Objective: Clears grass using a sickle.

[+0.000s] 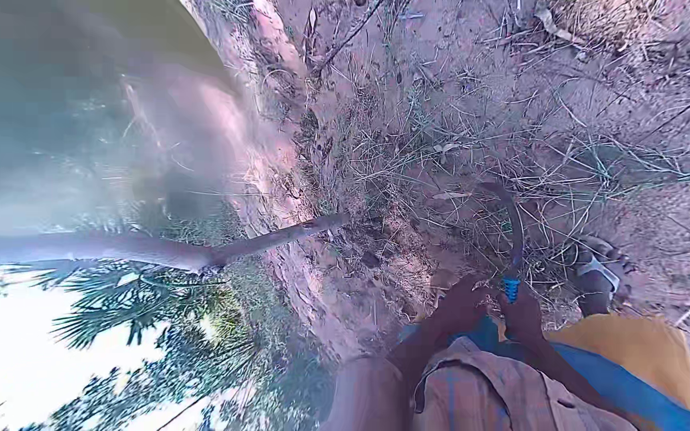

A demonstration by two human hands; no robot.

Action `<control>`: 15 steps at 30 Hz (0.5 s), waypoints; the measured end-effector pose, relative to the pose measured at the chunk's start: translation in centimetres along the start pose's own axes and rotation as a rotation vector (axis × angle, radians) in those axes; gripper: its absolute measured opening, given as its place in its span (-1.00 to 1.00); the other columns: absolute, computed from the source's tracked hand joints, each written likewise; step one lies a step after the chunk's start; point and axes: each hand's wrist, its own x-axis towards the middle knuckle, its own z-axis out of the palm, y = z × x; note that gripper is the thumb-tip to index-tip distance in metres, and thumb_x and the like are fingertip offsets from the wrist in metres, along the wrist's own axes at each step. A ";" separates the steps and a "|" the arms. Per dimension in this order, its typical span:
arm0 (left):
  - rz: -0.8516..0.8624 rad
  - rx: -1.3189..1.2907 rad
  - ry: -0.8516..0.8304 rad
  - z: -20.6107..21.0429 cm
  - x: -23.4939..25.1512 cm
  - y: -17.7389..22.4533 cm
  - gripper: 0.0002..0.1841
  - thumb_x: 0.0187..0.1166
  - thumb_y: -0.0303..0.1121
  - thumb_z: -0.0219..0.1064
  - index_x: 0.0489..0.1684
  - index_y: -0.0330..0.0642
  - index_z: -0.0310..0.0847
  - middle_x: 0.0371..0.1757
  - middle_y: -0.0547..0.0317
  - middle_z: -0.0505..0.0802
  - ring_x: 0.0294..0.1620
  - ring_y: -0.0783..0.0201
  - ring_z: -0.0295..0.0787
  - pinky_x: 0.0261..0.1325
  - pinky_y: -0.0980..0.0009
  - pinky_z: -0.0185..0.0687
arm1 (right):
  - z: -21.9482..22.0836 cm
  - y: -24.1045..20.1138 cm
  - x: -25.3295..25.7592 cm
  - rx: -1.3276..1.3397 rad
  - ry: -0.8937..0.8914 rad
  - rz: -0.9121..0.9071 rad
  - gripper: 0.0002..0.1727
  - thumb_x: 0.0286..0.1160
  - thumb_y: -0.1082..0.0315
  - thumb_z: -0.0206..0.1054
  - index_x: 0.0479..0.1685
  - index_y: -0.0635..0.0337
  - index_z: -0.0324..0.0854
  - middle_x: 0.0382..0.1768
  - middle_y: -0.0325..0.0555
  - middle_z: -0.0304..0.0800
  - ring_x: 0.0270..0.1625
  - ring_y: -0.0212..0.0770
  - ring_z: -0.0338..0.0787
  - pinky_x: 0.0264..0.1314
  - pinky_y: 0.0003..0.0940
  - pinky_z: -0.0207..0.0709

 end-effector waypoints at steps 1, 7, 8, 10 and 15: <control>-0.018 -0.004 0.040 -1.3 0.0 -0.7 -0.60 0.76 -0.35 0.21 0.49 -0.26 0.63 0.76 -0.26 0.42 0.81 -0.20 0.23 0.80 -0.09 0.14 | 0.2 -0.1 0.3 -0.020 0.006 0.003 -0.40 0.59 0.28 0.36 0.49 0.56 0.42 -0.10 0.55 0.77 -0.01 0.48 0.79 0.11 0.45 0.51; -0.538 -0.084 0.516 -14.3 2.7 -10.4 -0.54 0.93 -0.23 -0.08 0.54 -0.31 0.54 0.43 -0.36 0.71 0.49 -0.28 0.63 0.54 -0.26 0.43 | 1.8 -4.3 1.2 -0.136 0.016 -0.096 -0.40 0.66 0.23 0.29 0.43 0.65 0.44 -0.07 0.56 0.78 0.03 0.49 0.80 0.15 0.40 0.53; -0.580 -0.067 0.545 -16.6 3.7 -12.5 -0.52 0.94 -0.24 -0.15 0.53 -0.38 0.49 0.40 -0.44 0.70 0.46 -0.34 0.63 0.49 -0.30 0.43 | 2.8 -4.6 1.4 -0.134 0.086 -0.172 -0.41 0.63 0.23 0.29 0.36 0.68 0.47 -0.16 0.55 0.79 -0.08 0.49 0.82 0.03 0.40 0.56; -0.629 0.018 0.500 -20.4 6.2 -16.8 -0.52 0.93 -0.27 -0.14 0.57 -0.44 0.42 0.40 -0.50 0.68 0.47 -0.37 0.63 0.50 -0.31 0.45 | 5.0 -4.8 2.1 -0.129 0.195 -0.297 -0.44 0.59 0.24 0.29 0.26 0.72 0.53 -0.29 0.50 0.80 -0.26 0.44 0.84 -0.15 0.35 0.61; -0.369 0.415 0.292 -24.8 11.4 -24.8 -0.30 0.61 -0.31 0.41 0.79 -0.17 0.27 0.91 -0.23 0.10 0.89 -0.30 -0.02 0.68 -0.33 0.21 | 9.5 -4.8 0.8 -0.176 0.159 -0.353 -0.45 0.53 0.18 0.27 0.07 0.69 0.59 -0.42 0.37 0.78 -0.42 0.25 0.82 -0.34 0.14 0.62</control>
